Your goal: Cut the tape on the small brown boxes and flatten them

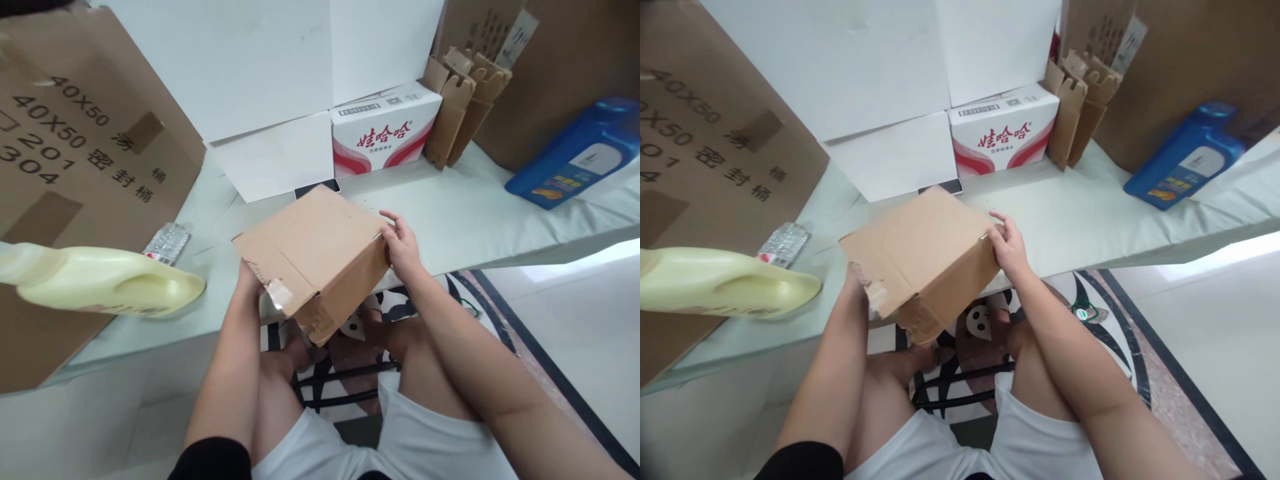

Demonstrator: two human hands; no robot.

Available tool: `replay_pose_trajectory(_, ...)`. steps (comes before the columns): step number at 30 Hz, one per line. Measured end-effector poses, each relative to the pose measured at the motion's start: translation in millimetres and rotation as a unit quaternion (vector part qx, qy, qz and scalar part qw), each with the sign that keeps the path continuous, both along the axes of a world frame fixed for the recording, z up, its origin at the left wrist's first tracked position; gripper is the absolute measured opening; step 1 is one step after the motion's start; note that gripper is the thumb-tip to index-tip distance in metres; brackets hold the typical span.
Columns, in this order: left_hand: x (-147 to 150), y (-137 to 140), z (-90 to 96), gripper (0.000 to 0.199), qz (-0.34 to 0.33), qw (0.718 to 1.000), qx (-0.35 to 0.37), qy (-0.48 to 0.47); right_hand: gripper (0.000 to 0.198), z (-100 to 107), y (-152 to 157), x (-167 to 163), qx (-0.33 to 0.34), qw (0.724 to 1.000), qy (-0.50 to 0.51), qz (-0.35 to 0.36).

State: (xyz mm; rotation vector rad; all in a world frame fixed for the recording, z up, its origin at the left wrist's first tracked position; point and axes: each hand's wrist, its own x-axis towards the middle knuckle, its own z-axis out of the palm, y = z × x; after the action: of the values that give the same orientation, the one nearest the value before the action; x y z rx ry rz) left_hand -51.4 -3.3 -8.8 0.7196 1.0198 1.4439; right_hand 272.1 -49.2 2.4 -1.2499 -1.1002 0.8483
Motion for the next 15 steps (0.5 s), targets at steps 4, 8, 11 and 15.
replay_pose_trajectory(4, 3, -5, 26.8, 0.02, -0.013, 0.999, -0.017, -0.027, 0.047, -8, 8, 3, -0.04, 0.998, -0.047, -0.012)
replay_pose_trajectory(8, 13, -13, 53.7, 0.026, -0.024, 0.993, 0.037, -0.106, 0.051, -11, 15, 4, -0.048, 0.996, -0.046, -0.064)
replay_pose_trajectory(11, 19, -15, 62.3, 0.032, 0.001, 0.989, 0.061, -0.131, 0.054, -8, 16, 5, -0.1, 0.992, 0.057, -0.055)
replay_pose_trajectory(15, 23, -13, 59.2, 0.036, 0.02, 0.985, 0.064, -0.159, 0.05, -1, 7, 0, -0.154, 0.963, 0.199, 0.095)
